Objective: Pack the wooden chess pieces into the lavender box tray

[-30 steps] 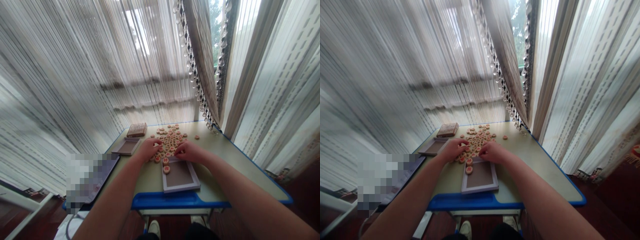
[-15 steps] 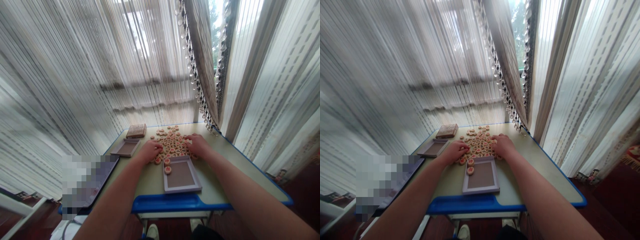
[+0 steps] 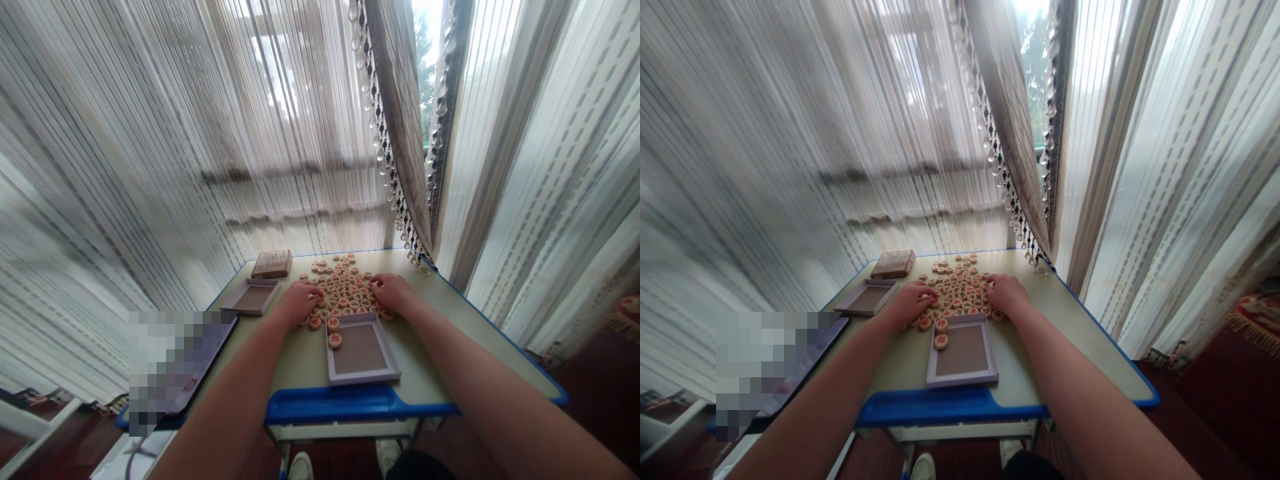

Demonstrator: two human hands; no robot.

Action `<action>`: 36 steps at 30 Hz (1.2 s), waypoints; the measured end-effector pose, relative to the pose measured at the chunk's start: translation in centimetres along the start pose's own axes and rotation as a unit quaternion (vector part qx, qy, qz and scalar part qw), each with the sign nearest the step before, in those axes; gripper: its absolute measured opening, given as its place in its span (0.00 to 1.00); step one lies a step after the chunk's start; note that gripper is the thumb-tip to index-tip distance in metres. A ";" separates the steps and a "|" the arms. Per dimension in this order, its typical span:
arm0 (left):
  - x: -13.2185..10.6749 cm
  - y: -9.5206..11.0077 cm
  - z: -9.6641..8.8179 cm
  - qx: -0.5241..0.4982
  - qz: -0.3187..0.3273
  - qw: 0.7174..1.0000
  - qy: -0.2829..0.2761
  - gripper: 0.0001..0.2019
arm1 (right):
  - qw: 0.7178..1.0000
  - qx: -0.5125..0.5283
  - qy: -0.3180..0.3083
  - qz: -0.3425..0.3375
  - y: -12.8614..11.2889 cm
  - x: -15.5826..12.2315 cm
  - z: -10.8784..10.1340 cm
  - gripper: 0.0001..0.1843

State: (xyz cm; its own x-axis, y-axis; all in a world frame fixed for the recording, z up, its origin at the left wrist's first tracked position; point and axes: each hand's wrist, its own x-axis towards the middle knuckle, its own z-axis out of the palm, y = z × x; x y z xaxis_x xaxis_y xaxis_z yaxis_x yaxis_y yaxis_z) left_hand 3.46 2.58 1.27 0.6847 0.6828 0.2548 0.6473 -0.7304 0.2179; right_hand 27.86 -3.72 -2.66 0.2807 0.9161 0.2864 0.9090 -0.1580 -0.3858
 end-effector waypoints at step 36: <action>0.5 -0.6 1.4 0.012 0.036 0.999 -0.002 0.18 | 0.991 0.059 0.010 -0.117 -0.9 0.0 0.0 0.12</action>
State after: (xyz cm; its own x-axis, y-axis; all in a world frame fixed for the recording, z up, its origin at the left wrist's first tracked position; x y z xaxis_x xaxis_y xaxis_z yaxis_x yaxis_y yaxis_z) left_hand 3.93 3.38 0.00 0.7305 0.6289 0.2660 0.6047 -0.7768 0.1757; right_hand 27.04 -3.55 -2.31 0.0739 0.9147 0.3973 0.9078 0.1033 -0.4066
